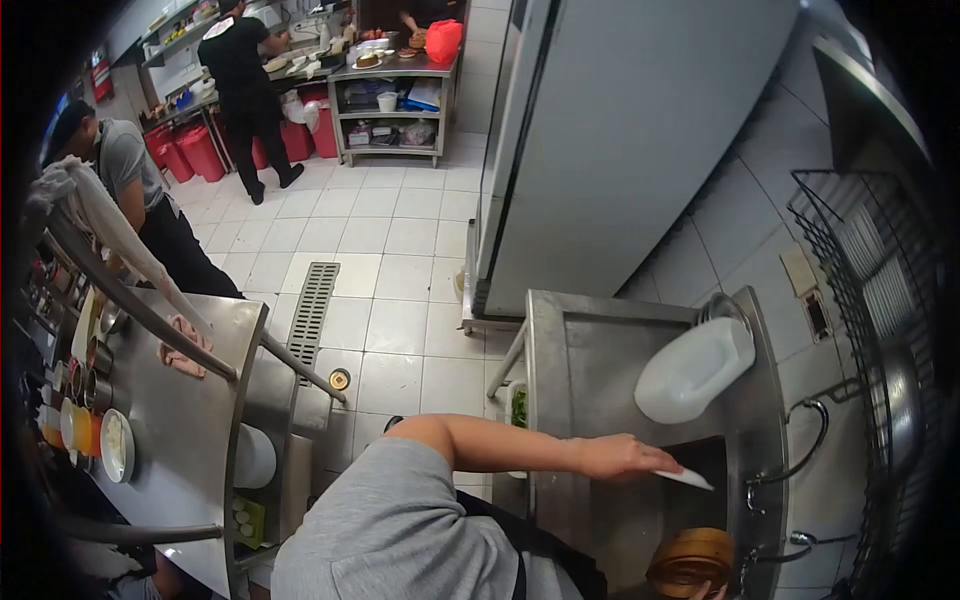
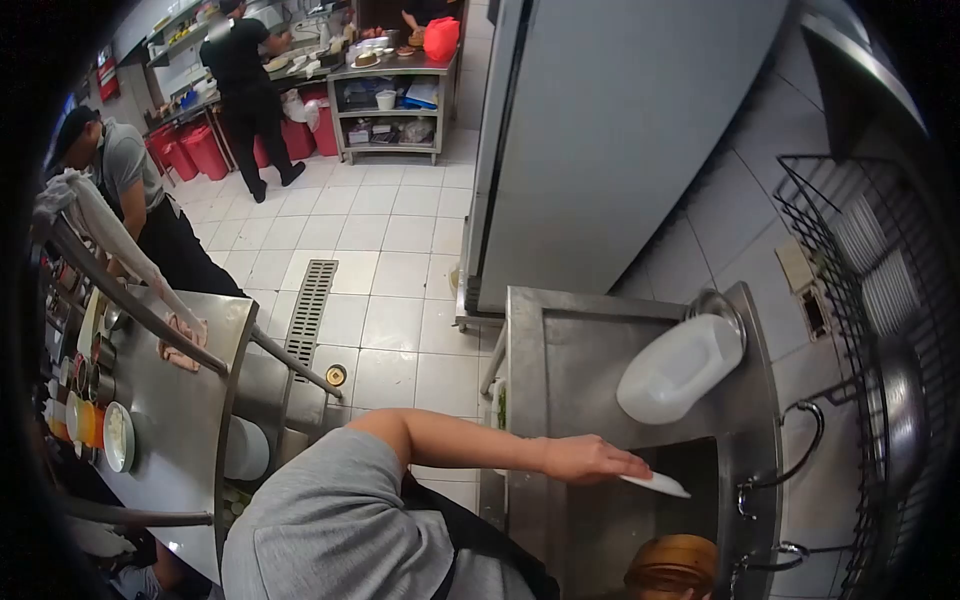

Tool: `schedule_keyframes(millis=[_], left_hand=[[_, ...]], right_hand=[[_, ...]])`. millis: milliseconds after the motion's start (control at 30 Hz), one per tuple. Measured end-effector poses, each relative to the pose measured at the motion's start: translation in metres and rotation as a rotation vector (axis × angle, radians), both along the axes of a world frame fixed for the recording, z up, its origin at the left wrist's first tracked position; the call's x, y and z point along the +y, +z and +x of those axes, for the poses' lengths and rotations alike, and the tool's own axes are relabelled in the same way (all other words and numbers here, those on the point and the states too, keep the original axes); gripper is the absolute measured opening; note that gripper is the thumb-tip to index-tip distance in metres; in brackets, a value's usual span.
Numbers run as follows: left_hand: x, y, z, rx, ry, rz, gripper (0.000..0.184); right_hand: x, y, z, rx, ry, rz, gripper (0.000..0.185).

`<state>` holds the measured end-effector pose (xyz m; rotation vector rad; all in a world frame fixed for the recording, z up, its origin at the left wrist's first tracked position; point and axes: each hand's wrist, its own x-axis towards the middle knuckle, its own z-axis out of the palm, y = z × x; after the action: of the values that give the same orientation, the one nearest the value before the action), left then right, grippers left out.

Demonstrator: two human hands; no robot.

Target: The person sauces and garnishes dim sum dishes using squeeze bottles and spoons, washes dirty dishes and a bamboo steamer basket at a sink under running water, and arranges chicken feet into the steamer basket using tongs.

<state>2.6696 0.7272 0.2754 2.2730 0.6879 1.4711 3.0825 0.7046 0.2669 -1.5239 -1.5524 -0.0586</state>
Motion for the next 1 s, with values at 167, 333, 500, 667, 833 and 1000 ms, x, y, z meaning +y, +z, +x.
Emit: schedule_keyframes(millis=[167, 333, 500, 667, 833, 1000], left_hand=[[-0.041, -0.027, -0.105, -0.620, 0.363, -0.548, 0.037], [-0.093, -0.076, -0.258, -0.657, 0.754, -0.966, 0.038], [-0.142, -0.071, -0.377, -1.387, 0.630, -0.959, 0.047], [-0.158, -0.083, -0.468, -1.387, 0.701, -0.695, 0.049], [-0.156, -0.132, -0.557, -1.511, 0.722, -0.569, 0.047], [-0.191, -0.147, -0.647, -1.544, 0.777, -0.332, 0.042]], right_hand=[[0.009, 0.080, -0.151, -0.187, 0.189, -0.068, 0.044], [0.024, 0.106, -0.387, 0.240, 0.773, -0.633, 0.042], [0.038, 0.070, -0.619, -0.016, 1.021, -0.624, 0.034], [0.049, 0.038, -0.765, -0.204, 1.119, -0.658, 0.032], [0.065, 0.046, -0.854, -0.175, 1.173, -1.004, 0.045], [0.145, -0.057, -0.910, -0.319, 1.420, -1.080, 0.029]])
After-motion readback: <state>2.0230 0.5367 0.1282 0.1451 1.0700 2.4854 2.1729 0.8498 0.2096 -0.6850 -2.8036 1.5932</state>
